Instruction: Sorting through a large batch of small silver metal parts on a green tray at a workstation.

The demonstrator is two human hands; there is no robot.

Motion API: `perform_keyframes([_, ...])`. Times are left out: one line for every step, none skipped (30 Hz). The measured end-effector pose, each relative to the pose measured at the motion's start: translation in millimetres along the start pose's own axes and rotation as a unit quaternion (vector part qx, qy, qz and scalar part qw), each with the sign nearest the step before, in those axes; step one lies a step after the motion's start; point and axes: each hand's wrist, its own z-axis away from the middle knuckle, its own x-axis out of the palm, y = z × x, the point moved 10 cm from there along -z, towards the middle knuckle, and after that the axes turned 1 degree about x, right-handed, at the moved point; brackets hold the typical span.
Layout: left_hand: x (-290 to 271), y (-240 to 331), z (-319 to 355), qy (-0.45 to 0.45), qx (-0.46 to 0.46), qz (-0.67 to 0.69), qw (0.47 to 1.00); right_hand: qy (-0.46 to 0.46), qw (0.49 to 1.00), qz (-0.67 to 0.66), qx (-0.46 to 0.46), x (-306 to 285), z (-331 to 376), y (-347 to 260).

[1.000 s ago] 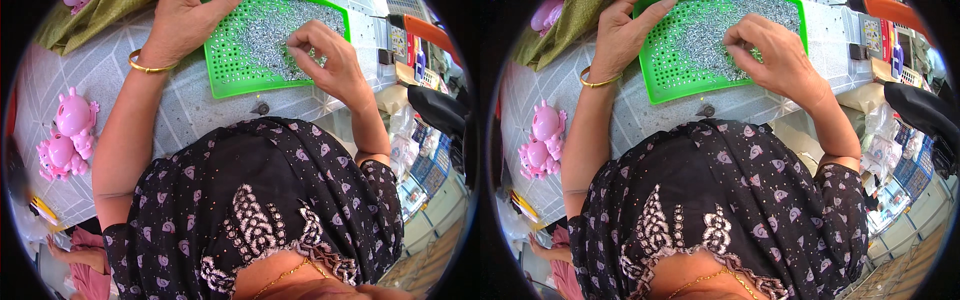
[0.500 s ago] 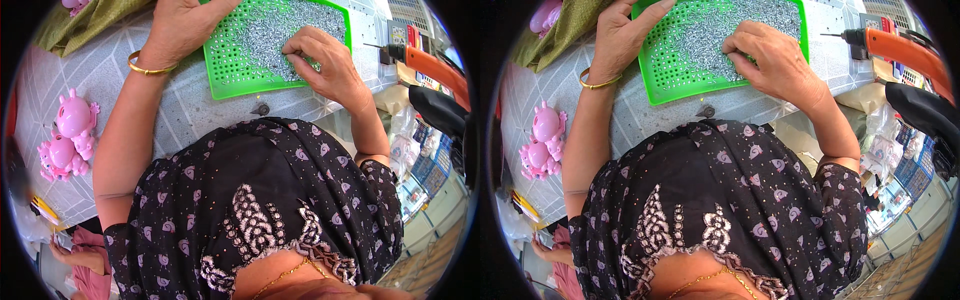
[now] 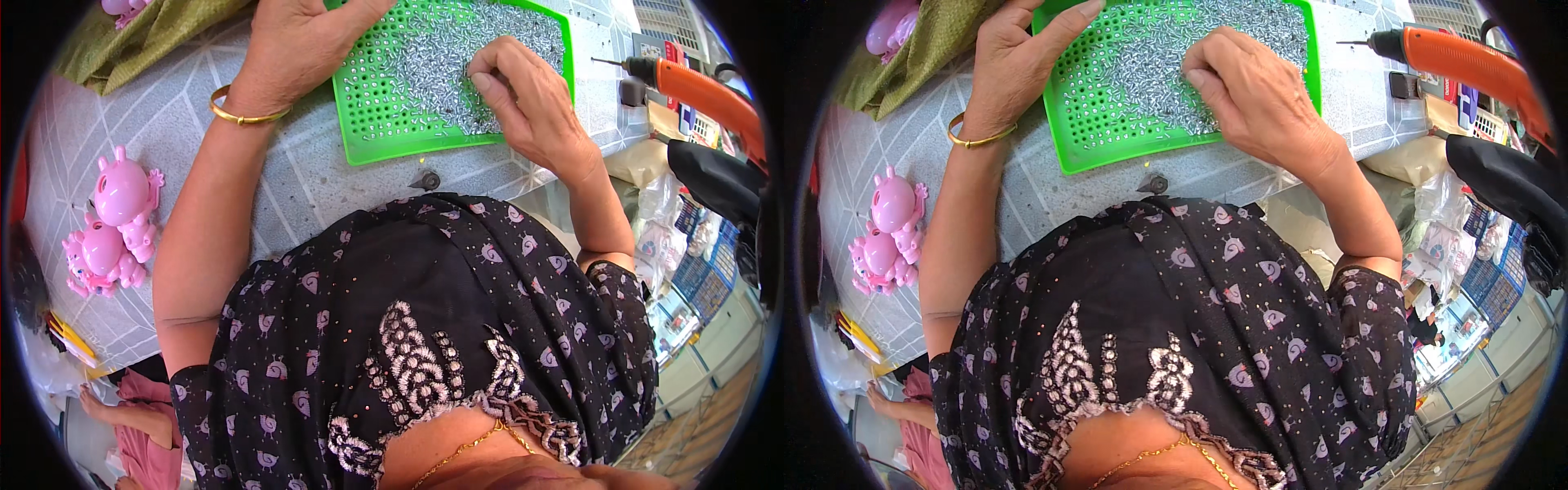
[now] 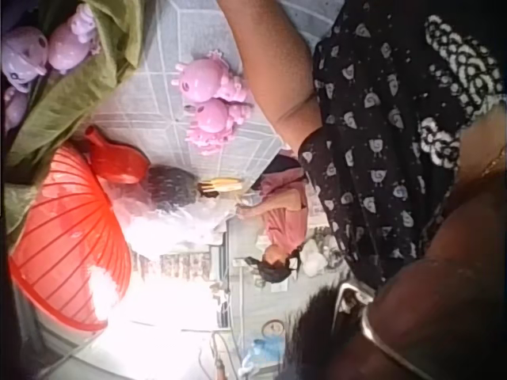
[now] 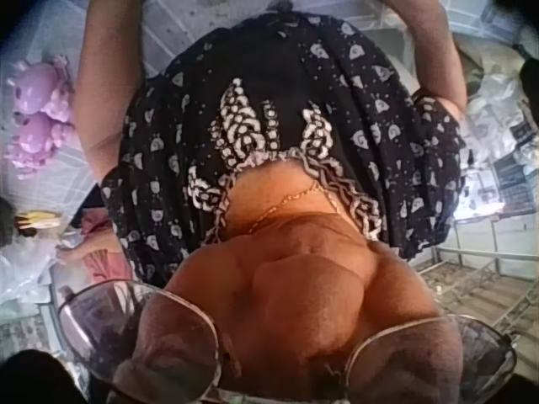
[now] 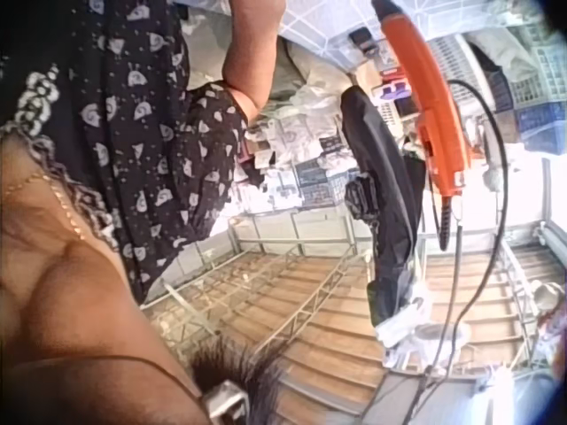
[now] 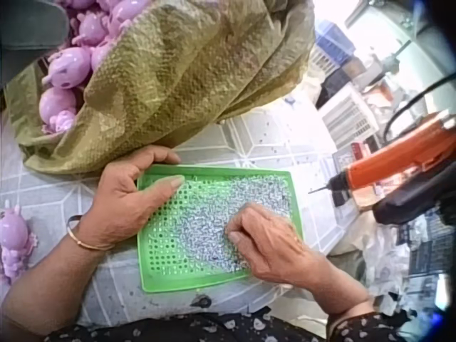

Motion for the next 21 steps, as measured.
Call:
perform_keyframes([-0.4,1.6,0.3,0.001,0.001,0.000,1.000,-0.004,1.000,-0.022,0.021,-0.5,1.3,5.3])
perform_keyframes([-0.5,1.1,0.9,0.001,-0.006,0.005,1.000,-0.009,0.998,-0.043,0.041,-0.2,2.7,10.1])
perform_keyframes([-0.4,0.0,1.0,0.001,-0.013,0.010,1.000,-0.009,0.998,-0.042,0.041,-0.2,3.4,10.7])
perform_keyframes([-0.3,-0.4,1.1,0.001,-0.012,0.010,1.000,0.006,0.998,-0.053,0.043,-2.8,4.1,12.1])
perform_keyframes([-0.9,-1.9,1.6,0.002,-0.014,0.018,1.000,0.021,0.997,-0.064,0.044,-5.3,4.4,13.9])
perform_keyframes([-1.5,-3.4,2.1,0.003,-0.017,0.026,1.000,0.021,0.997,-0.065,0.044,-6.1,3.5,17.3])
perform_keyframes([-2.4,-4.4,2.5,0.004,-0.017,0.025,1.000,0.034,0.998,-0.047,0.020,-10.8,1.9,18.8])
perform_keyframes([-2.7,-3.9,2.4,0.004,-0.011,0.020,1.000,0.047,0.998,-0.028,-0.003,-15.9,2.3,20.8])
perform_keyframes([-3.2,-2.9,2.8,0.005,-0.005,0.014,1.000,0.068,0.997,0.023,0.037,-22.1,5.7,35.9])
perform_keyframes([-3.7,-3.2,3.9,0.007,-0.006,0.013,1.000,0.090,0.994,0.051,0.045,-31.9,4.7,57.6])
perform_keyframes([-3.6,-2.5,3.9,0.008,-0.002,0.010,1.000,0.113,0.989,0.078,0.054,-42.1,1.9,74.5])
perform_keyframes([-2.2,0.7,2.3,0.006,0.007,0.010,1.000,0.157,0.890,0.396,-0.163,-45.3,0.0,17.3])
perform_keyframes([-1.3,-7.1,0.1,0.002,0.009,0.014,1.000,0.149,0.882,0.430,-0.125,-51.1,0.7,41.3])
perform_keyframes([-4.5,-19.8,-1.0,0.010,0.022,0.023,0.999,0.144,0.872,0.459,-0.090,-57.6,0.4,72.9])
perform_keyframes([-8.5,-28.3,-0.2,0.020,0.031,0.029,0.999,0.137,0.878,0.455,-0.051,-62.0,-6.3,93.4])
perform_keyframes([-8.9,-27.4,0.5,0.022,0.030,0.027,0.999,0.129,0.883,0.451,-0.012,-67.5,-11.9,112.7])
perform_keyframes([-8.9,-27.0,0.6,0.027,0.024,0.012,0.999,0.132,0.844,0.519,-0.021,-66.8,-11.8,127.6])
perform_keyframes([-9.2,-26.9,0.5,0.032,0.020,-0.003,0.999,0.122,0.842,0.526,0.018,-73.8,-11.0,158.1])
perform_keyframes([-8.5,-28.7,-0.4,0.030,0.019,-0.001,0.999,0.110,0.838,0.532,0.059,-78.5,-9.7,181.9])
perform_keyframes([-7.9,-30.3,-0.5,0.023,0.019,-0.003,1.000,0.201,0.865,0.433,0.154,-100.7,-4.7,193.8])
perform_keyframes([-8.9,-31.7,0.7,0.017,0.018,-0.006,1.000,0.200,0.867,0.430,0.151,-99.2,-12.4,175.4])
